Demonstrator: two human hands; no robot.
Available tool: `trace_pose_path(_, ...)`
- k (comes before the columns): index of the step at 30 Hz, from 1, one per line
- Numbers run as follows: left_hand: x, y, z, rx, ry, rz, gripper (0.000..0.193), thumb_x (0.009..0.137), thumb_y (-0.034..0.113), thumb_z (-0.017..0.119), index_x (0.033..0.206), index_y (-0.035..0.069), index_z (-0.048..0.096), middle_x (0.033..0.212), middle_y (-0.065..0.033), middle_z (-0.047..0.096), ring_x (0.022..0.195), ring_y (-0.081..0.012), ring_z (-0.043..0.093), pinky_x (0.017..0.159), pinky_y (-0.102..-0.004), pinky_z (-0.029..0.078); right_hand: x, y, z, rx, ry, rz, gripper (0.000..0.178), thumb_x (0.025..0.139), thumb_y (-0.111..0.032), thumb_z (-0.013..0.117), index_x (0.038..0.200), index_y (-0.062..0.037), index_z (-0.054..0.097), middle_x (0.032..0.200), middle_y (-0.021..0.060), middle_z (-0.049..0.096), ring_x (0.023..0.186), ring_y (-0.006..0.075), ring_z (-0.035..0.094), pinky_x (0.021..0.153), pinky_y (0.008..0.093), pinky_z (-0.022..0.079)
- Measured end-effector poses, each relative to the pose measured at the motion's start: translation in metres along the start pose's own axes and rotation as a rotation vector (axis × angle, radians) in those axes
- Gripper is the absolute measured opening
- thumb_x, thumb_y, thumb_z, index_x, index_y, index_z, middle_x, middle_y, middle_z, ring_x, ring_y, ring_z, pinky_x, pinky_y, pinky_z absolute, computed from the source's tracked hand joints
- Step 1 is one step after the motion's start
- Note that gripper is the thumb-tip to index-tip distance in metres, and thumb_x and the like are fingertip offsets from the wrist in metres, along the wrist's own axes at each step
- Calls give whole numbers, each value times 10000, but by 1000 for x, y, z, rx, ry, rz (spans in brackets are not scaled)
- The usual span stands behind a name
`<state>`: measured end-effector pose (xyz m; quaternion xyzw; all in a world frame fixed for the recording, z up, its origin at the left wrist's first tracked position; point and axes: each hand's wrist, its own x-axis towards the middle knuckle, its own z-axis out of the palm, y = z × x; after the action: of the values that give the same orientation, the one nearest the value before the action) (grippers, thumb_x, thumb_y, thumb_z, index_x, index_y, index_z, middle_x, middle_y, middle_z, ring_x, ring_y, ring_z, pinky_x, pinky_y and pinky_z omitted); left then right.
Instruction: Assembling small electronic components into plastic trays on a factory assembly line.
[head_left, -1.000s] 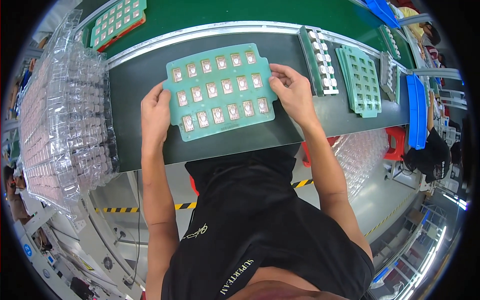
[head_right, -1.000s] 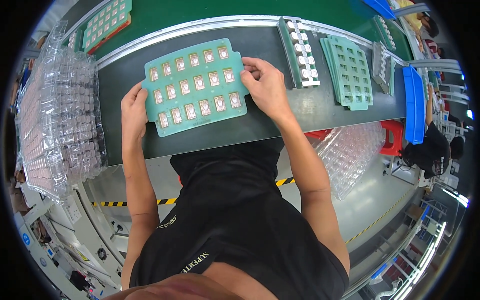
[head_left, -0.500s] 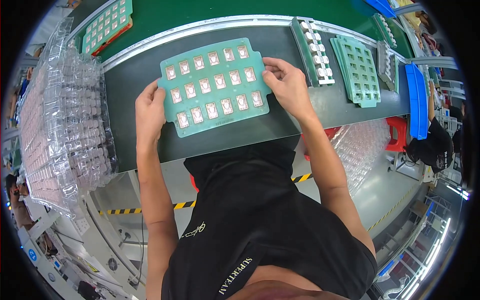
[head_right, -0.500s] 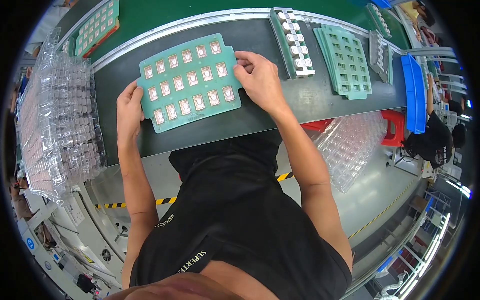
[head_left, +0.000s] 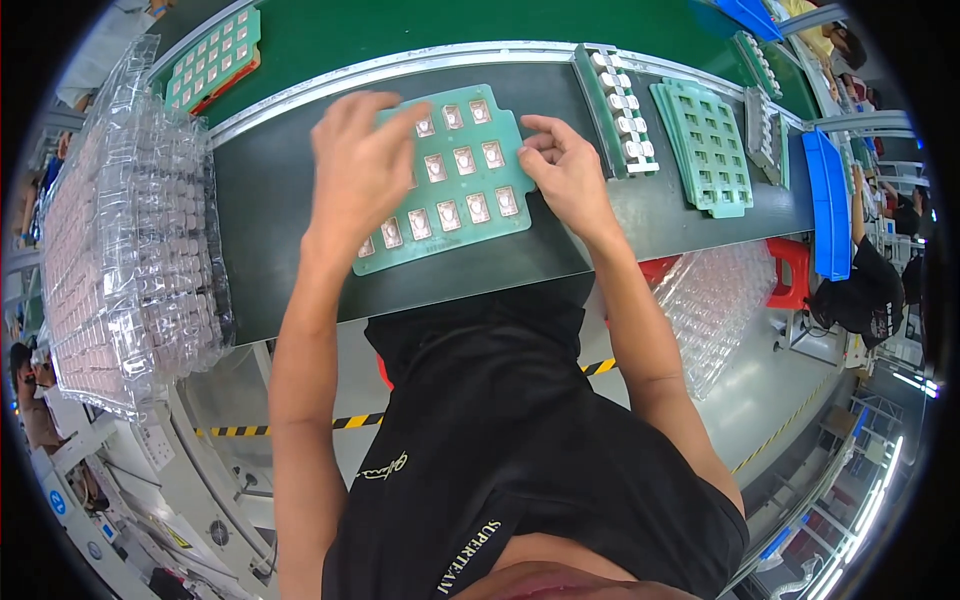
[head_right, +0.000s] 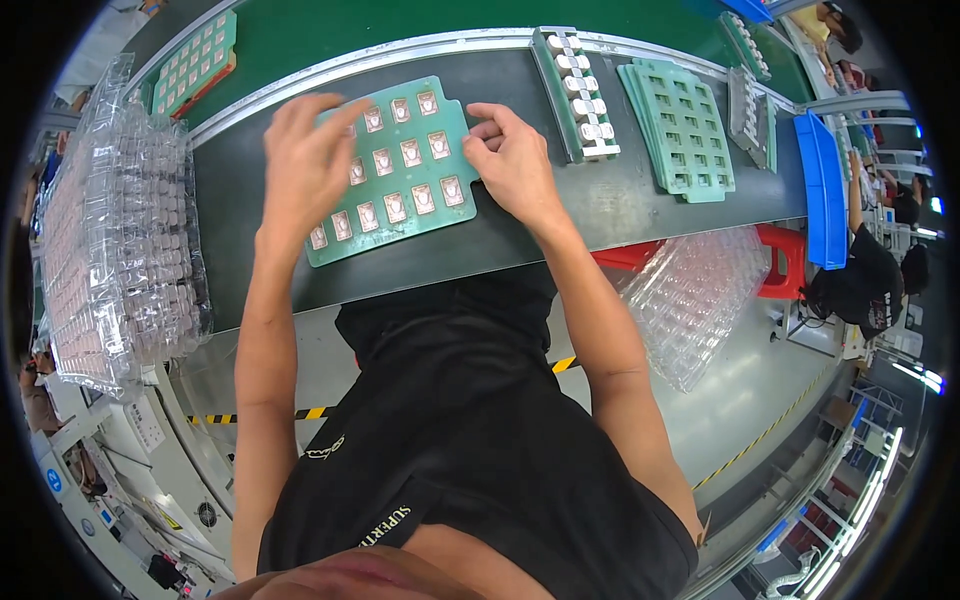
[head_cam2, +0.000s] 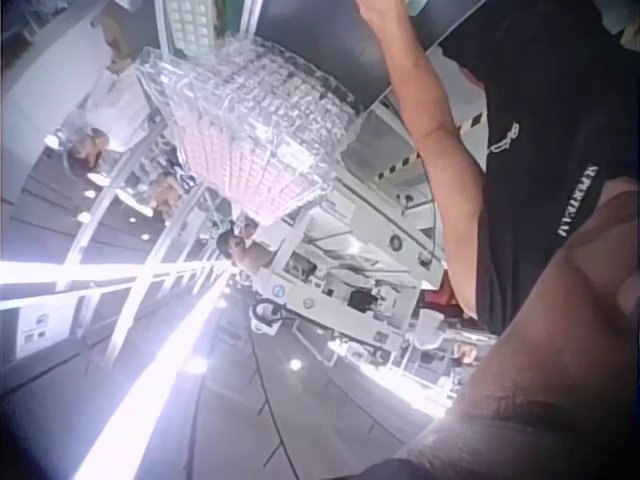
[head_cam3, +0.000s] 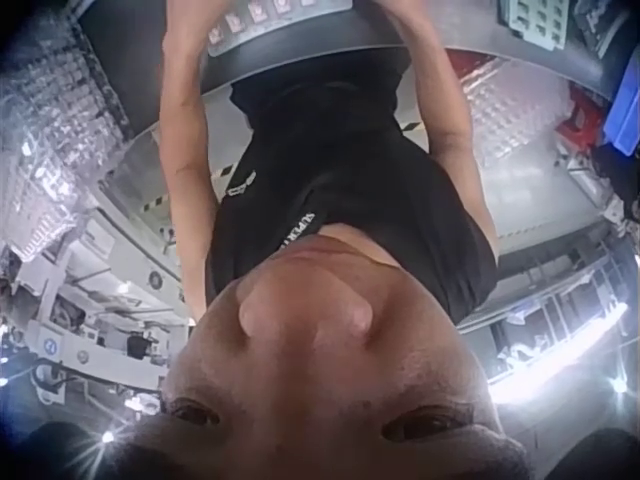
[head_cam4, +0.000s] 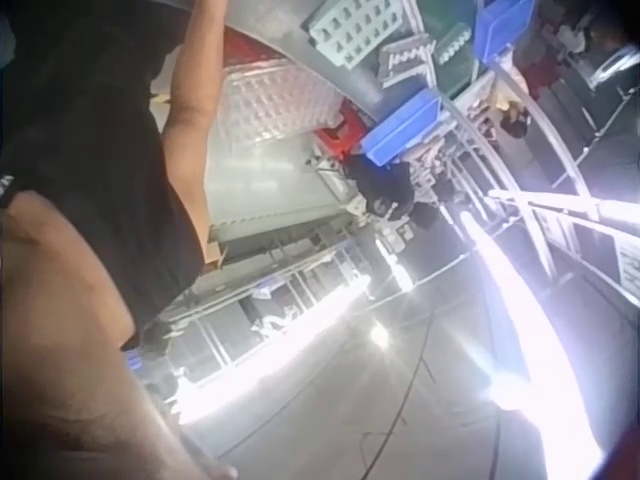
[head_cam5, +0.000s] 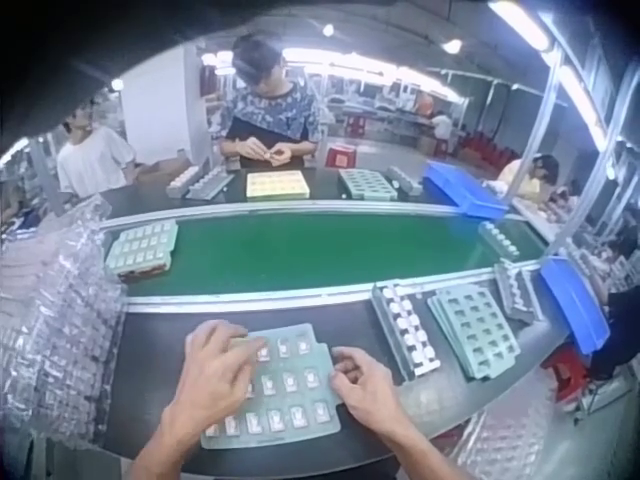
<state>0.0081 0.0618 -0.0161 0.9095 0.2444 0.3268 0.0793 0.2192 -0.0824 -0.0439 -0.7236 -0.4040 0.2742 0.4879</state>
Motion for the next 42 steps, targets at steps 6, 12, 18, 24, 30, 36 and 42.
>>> trace_pose_path(6, 18, 2, 27, 131, -209, 153, 326, 861, 28, 603, 1112, 158, 765, 1176, -45, 650, 1161, -293, 550, 990, -470, 430, 2, 3, -1, 32, -4, 15, 436, 866, -149, 640, 1257, 43, 631, 960, 110, 741, 848, 183, 714, 781, 325, 563)
trace_pose_path(12, 20, -6, 33, 111, -268, 151, 330, 856, 22, 601, 1113, 150, 763, 1201, -41, 652, 1155, -292, 551, 989, -453, 443, -3, 0, -1, -49, -14, 32, 427, 880, -147, 623, 1261, 46, 629, 952, 124, 741, 836, 200, 722, 758, 333, 570)
trace_pose_path(18, 14, -19, 7, -113, -112, 116, 354, 848, -13, 586, 1150, 100, 733, 1114, -99, 698, 1070, -316, 597, 926, -427, 479, -4, 1, -4, 42, -52, 51, 429, 900, -150, 623, 1274, 60, 612, 950, 131, 738, 800, 193, 724, 649, 330, 607)
trace_pose_path(24, -58, -46, -34, -337, 79, -645, 377, 952, 116, 585, 1314, 23, 636, 1045, -112, 674, 900, -162, 648, 753, -294, 525, -7, 9, -4, 54, -126, 88, 457, 919, -194, 645, 1293, 66, 599, 982, 155, 739, 815, 189, 720, 668, 322, 615)
trace_pose_path(30, -82, -30, -38, -957, -64, -1109, 479, 974, 193, 627, 1332, -113, 537, 1042, -116, 696, 810, -131, 649, 682, -268, 534, -7, 2, -1, 68, -166, 103, 453, 943, -217, 645, 1282, 81, 603, 938, 137, 744, 769, 152, 690, 651, 295, 576)
trace_pose_path(36, -78, -25, -38, -895, -162, -1088, 412, 949, 200, 640, 1228, -100, 613, 933, -90, 715, 755, -112, 646, 649, -259, 528, -6, -2, -2, 93, -206, 189, 445, 953, -233, 640, 1244, 103, 619, 928, 114, 739, 751, 121, 663, 624, 272, 551)
trace_pose_path(42, -74, -34, -37, -900, -200, -1100, 301, 931, 184, 632, 1079, -73, 681, 887, -71, 715, 716, -91, 625, 615, -254, 495, 2, -6, 2, 216, -297, 330, 334, 973, -250, 631, 1118, 45, 687, 945, 43, 702, 795, 79, 589, 652, 253, 460)
